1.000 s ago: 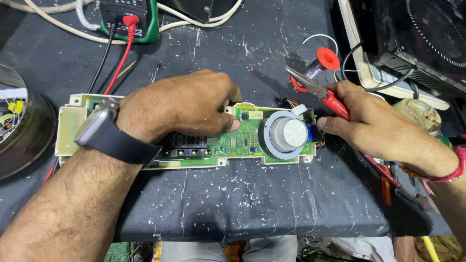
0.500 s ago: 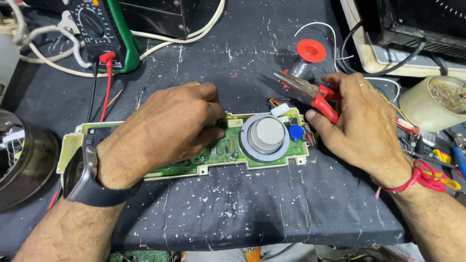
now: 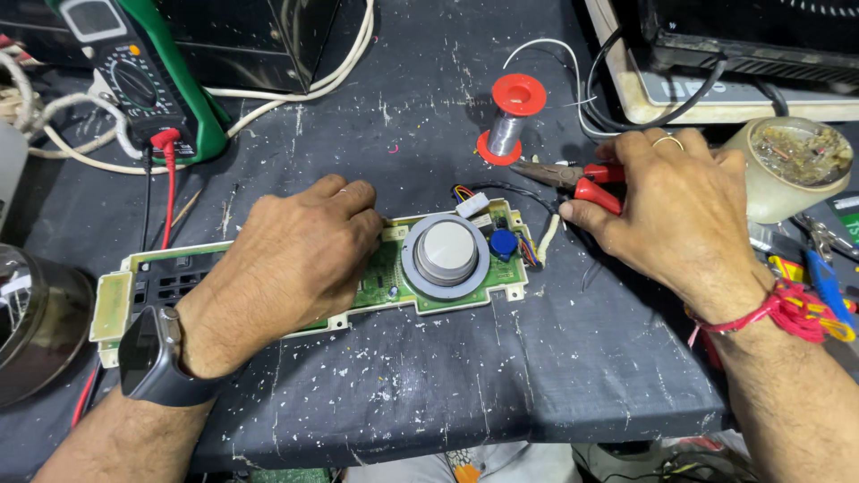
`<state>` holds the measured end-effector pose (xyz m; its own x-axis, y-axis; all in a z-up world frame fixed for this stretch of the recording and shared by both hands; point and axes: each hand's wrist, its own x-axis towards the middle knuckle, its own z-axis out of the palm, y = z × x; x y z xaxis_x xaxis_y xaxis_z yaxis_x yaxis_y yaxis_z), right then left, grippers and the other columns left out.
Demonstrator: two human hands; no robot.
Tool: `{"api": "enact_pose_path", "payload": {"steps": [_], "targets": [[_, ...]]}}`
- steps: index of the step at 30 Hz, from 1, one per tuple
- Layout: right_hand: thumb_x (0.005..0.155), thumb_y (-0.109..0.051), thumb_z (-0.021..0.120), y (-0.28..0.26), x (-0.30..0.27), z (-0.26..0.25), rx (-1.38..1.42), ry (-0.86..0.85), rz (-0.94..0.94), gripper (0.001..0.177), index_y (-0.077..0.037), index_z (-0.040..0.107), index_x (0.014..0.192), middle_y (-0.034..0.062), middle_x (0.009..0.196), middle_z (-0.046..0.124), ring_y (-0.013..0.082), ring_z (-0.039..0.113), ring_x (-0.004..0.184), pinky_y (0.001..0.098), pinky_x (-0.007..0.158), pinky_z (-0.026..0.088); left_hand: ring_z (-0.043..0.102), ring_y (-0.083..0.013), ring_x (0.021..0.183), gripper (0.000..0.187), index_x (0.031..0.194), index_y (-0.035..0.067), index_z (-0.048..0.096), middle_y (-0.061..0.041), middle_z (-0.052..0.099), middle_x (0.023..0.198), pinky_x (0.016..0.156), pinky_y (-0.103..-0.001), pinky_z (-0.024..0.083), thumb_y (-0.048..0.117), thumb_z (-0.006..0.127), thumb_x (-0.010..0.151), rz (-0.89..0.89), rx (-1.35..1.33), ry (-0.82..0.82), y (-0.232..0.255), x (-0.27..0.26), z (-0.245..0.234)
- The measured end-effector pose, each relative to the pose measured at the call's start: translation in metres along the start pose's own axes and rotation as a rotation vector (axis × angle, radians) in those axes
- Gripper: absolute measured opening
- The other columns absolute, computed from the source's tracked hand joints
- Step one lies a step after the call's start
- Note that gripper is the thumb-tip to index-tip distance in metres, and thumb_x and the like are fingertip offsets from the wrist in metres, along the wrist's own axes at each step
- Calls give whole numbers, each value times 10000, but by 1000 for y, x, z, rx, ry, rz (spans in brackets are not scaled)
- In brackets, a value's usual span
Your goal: The person repairs a circuit board inside a white plastic housing. They use a red-handled tool to scrape a green component, then use pliers to remove a small part. Finally, they use a soldering iron to work on the same green component.
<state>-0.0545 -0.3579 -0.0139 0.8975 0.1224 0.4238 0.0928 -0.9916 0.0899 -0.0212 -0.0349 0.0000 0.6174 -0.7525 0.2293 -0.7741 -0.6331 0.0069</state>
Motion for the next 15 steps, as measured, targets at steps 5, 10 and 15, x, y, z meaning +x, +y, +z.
{"api": "enact_pose_path", "payload": {"steps": [5, 10, 15], "targets": [[861, -422, 834, 8, -8, -15, 301, 216, -86, 510, -27, 710, 1159, 127, 1089, 700, 317, 610, 1045, 468, 877, 434, 602, -282, 885, 256, 868, 15, 672, -77, 602, 915, 547, -401, 533, 97, 755, 640, 45, 5, 80, 6, -5, -12], [852, -327, 772, 9, -14, -18, 781, 216, -216, 574, -49, 617, 1330, 119, 1270, 660, 225, 619, 1138, 368, 1033, 488, 597, -304, 850, 138, 884, 9, 653, -98, 584, 895, 606, -426, 510, 89, 740, 813, 22, -86, 240, 11, -13, -26], [579, -336, 906, -3, -15, -17, 1151, 44, -401, 1266, -40, 209, 1594, 165, 1599, 369, 296, 367, 1494, 425, 1253, 275, 628, -297, 879, 104, 920, -4, 660, -106, 618, 922, 742, -413, 518, 69, 722, 879, 12, -277, 440, 10, -14, -37]]}}
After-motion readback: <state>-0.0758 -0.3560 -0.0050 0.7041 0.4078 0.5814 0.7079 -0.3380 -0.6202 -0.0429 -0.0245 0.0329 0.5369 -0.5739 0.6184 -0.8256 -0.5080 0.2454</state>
